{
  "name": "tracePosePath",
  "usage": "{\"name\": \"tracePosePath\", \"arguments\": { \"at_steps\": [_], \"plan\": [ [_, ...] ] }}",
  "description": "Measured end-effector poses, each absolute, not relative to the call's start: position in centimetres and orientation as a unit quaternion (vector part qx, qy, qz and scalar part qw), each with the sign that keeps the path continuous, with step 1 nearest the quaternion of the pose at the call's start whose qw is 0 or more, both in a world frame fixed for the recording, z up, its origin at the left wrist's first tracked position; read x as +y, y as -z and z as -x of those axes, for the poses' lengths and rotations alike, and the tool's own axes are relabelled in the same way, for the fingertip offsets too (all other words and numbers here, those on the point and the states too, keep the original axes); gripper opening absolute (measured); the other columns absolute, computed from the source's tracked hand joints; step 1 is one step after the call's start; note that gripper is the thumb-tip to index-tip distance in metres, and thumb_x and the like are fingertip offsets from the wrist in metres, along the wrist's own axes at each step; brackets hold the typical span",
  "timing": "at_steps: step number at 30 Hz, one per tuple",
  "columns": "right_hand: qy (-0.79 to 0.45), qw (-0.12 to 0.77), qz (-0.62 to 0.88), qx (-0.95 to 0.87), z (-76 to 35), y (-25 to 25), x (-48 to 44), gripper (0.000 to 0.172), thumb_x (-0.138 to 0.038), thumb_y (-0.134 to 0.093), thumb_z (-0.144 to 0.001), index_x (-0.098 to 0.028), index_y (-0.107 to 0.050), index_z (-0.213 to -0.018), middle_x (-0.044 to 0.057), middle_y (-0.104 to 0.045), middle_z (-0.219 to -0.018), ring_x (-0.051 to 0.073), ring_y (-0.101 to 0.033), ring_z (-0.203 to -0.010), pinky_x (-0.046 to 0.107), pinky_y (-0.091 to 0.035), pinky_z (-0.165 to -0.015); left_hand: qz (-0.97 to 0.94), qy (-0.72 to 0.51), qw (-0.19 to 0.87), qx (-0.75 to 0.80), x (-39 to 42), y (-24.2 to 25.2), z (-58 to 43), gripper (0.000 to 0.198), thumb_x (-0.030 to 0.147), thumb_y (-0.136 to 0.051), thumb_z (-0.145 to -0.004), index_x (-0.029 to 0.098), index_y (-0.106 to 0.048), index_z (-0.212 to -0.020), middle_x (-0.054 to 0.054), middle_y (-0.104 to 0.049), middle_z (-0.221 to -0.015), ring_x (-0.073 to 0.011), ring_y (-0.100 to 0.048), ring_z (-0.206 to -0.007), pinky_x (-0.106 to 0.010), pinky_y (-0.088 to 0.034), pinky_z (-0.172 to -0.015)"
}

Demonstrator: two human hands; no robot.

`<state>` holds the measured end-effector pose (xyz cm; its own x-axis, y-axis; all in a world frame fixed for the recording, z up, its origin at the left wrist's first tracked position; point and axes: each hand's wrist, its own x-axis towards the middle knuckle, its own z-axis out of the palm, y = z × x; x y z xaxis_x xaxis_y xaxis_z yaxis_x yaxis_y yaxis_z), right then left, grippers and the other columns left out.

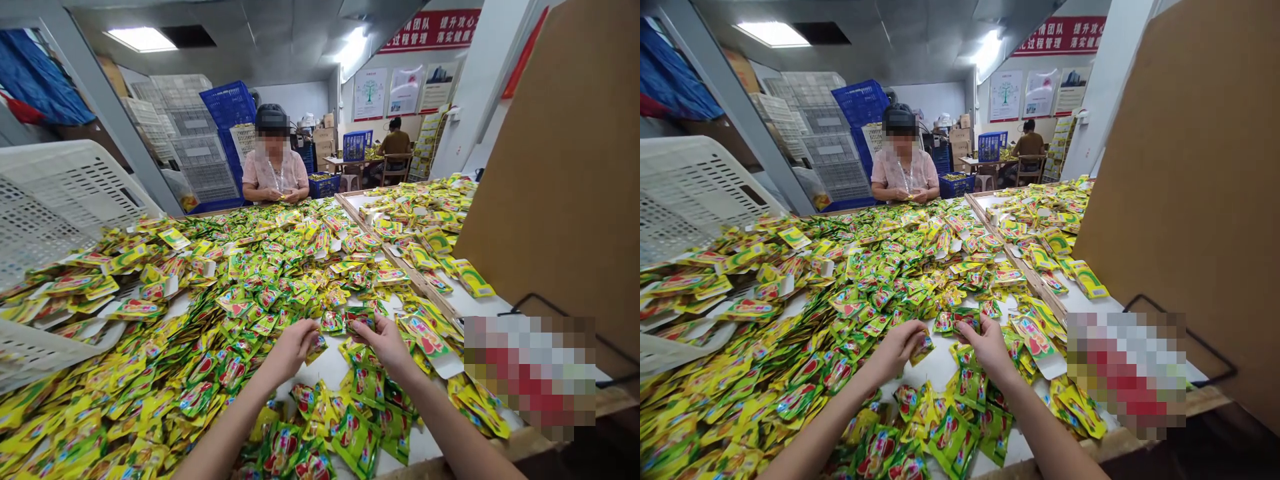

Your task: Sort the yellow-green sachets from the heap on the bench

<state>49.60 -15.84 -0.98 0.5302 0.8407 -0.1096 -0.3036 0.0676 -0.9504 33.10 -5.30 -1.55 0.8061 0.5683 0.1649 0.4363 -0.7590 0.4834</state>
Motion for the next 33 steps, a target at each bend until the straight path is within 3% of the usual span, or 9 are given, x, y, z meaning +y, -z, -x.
{"name": "tracePosePath", "arguments": {
  "at_steps": [5,10,13,17,19,22,25,28,33],
  "plan": [
    [-0.438,0.652,0.539,-0.304,-48.7,1.0,-16.0,0.042,-0.051,-0.081,-0.051,-0.017,-0.068,-0.072,0.001,-0.068,-0.071,0.015,-0.064,-0.067,0.029,-0.055,-0.064,-0.887,-0.327,0.253,0.204,-7.5,0.6,-33.8,0.021,0.025,-0.037,-0.091,0.020,-0.057,-0.085,-0.003,-0.059,-0.078,-0.0151,-0.057,-0.073,-0.025,-0.046,-0.067],
    [-0.520,0.619,0.494,-0.320,-47.9,1.2,-16.3,0.045,-0.059,-0.073,-0.058,-0.016,-0.064,-0.067,-0.003,-0.062,-0.064,0.010,-0.061,-0.060,0.025,-0.054,-0.060,-0.879,-0.370,0.224,0.200,-8.2,1.5,-35.1,0.015,0.020,-0.041,-0.088,0.020,-0.051,-0.078,0.001,-0.055,-0.069,-0.0116,-0.053,-0.061,-0.022,-0.044,-0.059],
    [-0.524,0.582,0.507,-0.359,-48.0,1.2,-16.4,0.045,-0.055,-0.077,-0.055,-0.014,-0.065,-0.069,-0.002,-0.063,-0.064,0.010,-0.061,-0.059,0.025,-0.054,-0.062,-0.879,-0.377,0.226,0.184,-8.2,1.6,-36.1,0.015,0.021,-0.042,-0.088,0.021,-0.050,-0.075,0.003,-0.053,-0.064,-0.0107,-0.051,-0.057,-0.020,-0.043,-0.055],
    [-0.528,0.591,0.495,-0.356,-49.3,0.6,-16.6,0.045,-0.052,-0.080,-0.052,-0.013,-0.064,-0.069,-0.001,-0.065,-0.063,0.012,-0.063,-0.058,0.031,-0.056,-0.065,-0.868,-0.423,0.205,0.160,-7.6,0.0,-38.0,0.015,0.025,-0.043,-0.090,0.020,-0.051,-0.077,-0.002,-0.056,-0.078,-0.0149,-0.055,-0.075,-0.027,-0.047,-0.069],
    [-0.438,0.675,0.502,-0.318,-50.8,0.1,-16.5,0.044,-0.051,-0.079,-0.054,-0.014,-0.064,-0.071,0.002,-0.068,-0.068,0.015,-0.066,-0.063,0.033,-0.057,-0.067,-0.866,-0.425,0.180,0.192,-7.2,-1.0,-39.6,0.018,0.023,-0.037,-0.092,0.018,-0.052,-0.084,-0.007,-0.056,-0.090,-0.0188,-0.054,-0.089,-0.034,-0.046,-0.080],
    [-0.148,0.821,0.524,-0.172,-54.1,-0.4,-16.4,0.044,-0.054,-0.075,-0.059,-0.015,-0.060,-0.074,0.004,-0.069,-0.075,0.018,-0.068,-0.069,0.036,-0.057,-0.070,-0.910,-0.326,0.166,0.194,-7.7,-1.3,-43.0,0.024,0.015,-0.030,-0.092,0.015,-0.052,-0.099,-0.010,-0.057,-0.099,-0.0179,-0.056,-0.091,-0.033,-0.046,-0.080],
    [0.050,0.853,0.516,-0.059,-56.7,-0.5,-16.5,0.045,-0.060,-0.062,-0.069,-0.018,-0.053,-0.082,0.006,-0.067,-0.088,0.018,-0.067,-0.078,0.037,-0.056,-0.077,-0.961,-0.207,0.164,0.080,-9.9,-0.1,-47.3,0.017,0.013,-0.053,-0.081,0.019,-0.058,-0.096,-0.003,-0.063,-0.094,-0.0144,-0.059,-0.085,-0.024,-0.047,-0.076],
    [0.126,0.849,0.512,-0.033,-57.4,-0.5,-16.6,0.044,-0.060,-0.055,-0.074,-0.019,-0.049,-0.088,0.009,-0.065,-0.099,0.020,-0.066,-0.085,0.037,-0.055,-0.080,-0.982,-0.122,0.143,0.008,-12.7,1.2,-51.1,0.023,0.017,-0.067,-0.070,0.021,-0.062,-0.093,-0.002,-0.066,-0.095,-0.0179,-0.059,-0.092,-0.025,-0.046,-0.079],
    [0.148,0.842,0.515,-0.060,-56.1,-0.3,-16.5,0.040,-0.055,-0.061,-0.073,-0.017,-0.051,-0.082,0.010,-0.066,-0.088,0.024,-0.067,-0.083,0.037,-0.057,-0.073,-0.989,-0.088,0.102,0.052,-13.3,1.6,-53.3,0.023,0.021,-0.059,-0.078,0.017,-0.061,-0.101,-0.012,-0.061,-0.110,-0.0275,-0.053,-0.106,-0.037,-0.043,-0.084]
  ]
}}
